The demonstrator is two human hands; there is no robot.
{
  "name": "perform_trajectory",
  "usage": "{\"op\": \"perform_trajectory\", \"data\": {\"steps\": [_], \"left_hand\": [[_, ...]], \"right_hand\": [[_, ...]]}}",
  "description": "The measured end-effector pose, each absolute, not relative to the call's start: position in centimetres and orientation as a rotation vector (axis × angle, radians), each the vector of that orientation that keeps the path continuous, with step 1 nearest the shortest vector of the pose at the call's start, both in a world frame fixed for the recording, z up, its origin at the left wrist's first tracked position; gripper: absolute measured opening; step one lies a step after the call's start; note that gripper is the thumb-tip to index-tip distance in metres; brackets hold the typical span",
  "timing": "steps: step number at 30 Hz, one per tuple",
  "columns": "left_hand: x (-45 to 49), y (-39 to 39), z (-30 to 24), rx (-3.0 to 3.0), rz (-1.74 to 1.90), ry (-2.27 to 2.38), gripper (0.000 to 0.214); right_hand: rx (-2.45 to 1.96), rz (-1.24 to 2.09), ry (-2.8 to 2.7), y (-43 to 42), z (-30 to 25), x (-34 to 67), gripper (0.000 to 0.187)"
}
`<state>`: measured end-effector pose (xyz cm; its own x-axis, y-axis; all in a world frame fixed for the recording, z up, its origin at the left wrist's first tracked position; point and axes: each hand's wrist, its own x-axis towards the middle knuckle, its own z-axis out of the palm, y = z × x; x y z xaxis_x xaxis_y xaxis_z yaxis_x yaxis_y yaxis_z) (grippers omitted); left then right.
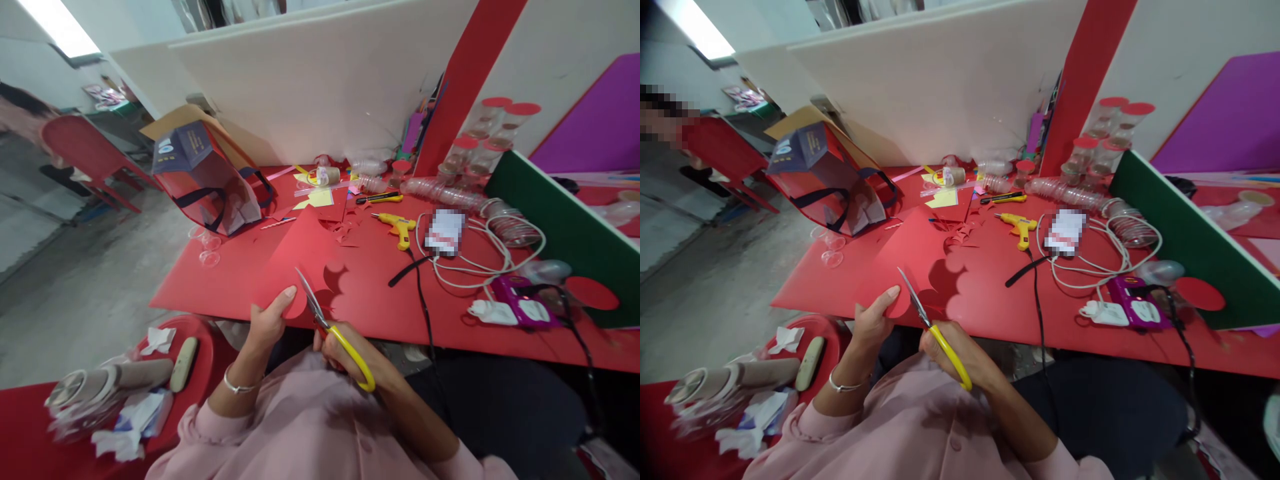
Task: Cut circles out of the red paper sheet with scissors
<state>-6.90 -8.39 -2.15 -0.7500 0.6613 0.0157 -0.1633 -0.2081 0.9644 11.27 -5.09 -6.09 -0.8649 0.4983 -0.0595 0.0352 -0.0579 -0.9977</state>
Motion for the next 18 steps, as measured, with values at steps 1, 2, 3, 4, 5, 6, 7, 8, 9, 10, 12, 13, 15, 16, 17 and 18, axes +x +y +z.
{"op": "perform_trajectory", "data": {"steps": [1,2,3,4,5,6,7,8,9,10,12,13,15,16,17,18], "left_hand": [[-6.9,-8.4,-2.1,0.595,1.992,1.526,0.029],[-6.9,-8.5,-2.0,0.602,1.980,1.535,0.028],[-7.0,-8.5,-2.0,0.608,1.966,1.545,0.028],[-7.0,-8.5,-2.0,0.614,1.955,1.552,0.026],[-7.0,-8.6,-2.0,0.618,1.948,1.551,0.025],[-7.1,-8.6,-2.0,0.620,1.943,1.548,0.024],[-7.1,-8.6,-2.1,0.620,1.936,1.545,0.023],[-7.2,-8.6,-2.1,0.617,1.930,1.547,0.024],[-7.2,-8.6,-2.2,0.614,1.923,1.550,0.024],[-7.3,-8.6,-2.2,0.612,1.921,1.553,0.025],[-7.3,-8.6,-2.1,0.611,1.924,1.552,0.027],[-7.3,-8.6,-2.1,0.613,1.930,1.546,0.028],[-7.4,-8.6,-1.9,0.616,1.947,1.542,0.030],[-7.4,-8.6,-1.7,0.620,1.949,1.547,0.031],[-7.4,-8.6,-1.6,0.625,1.946,1.554,0.032],[-7.4,-8.6,-1.5,0.629,1.944,1.560,0.032]], "right_hand": [[-0.551,2.005,-1.908,-5.1,-6.0,11.2,0.079],[-0.536,2.013,-1.914,-5.1,-5.9,11.2,0.080],[-0.532,2.010,-1.910,-5.1,-5.8,11.2,0.080],[-0.529,2.001,-1.906,-5.1,-5.8,11.1,0.079],[-0.521,1.991,-1.903,-5.0,-5.7,11.1,0.078],[-0.512,1.984,-1.903,-5.0,-5.6,11.2,0.077],[-0.504,1.979,-1.904,-4.9,-5.5,11.2,0.076],[-0.499,1.974,-1.906,-4.9,-5.4,11.2,0.075],[-0.495,1.970,-1.908,-4.8,-5.3,11.2,0.074],[-0.493,1.965,-1.908,-4.8,-5.3,11.3,0.072],[-0.487,1.953,-1.912,-4.8,-5.3,11.3,0.070],[-0.484,1.952,-1.912,-4.8,-5.5,11.3,0.068],[-0.483,1.973,-1.901,-4.9,-5.9,11.4,0.066],[-0.489,1.991,-1.888,-5.0,-6.1,11.4,0.065],[-0.517,2.002,-1.852,-5.0,-6.4,11.4,0.063],[-0.551,2.004,-1.809,-5.1,-6.6,11.4,0.061]]}}
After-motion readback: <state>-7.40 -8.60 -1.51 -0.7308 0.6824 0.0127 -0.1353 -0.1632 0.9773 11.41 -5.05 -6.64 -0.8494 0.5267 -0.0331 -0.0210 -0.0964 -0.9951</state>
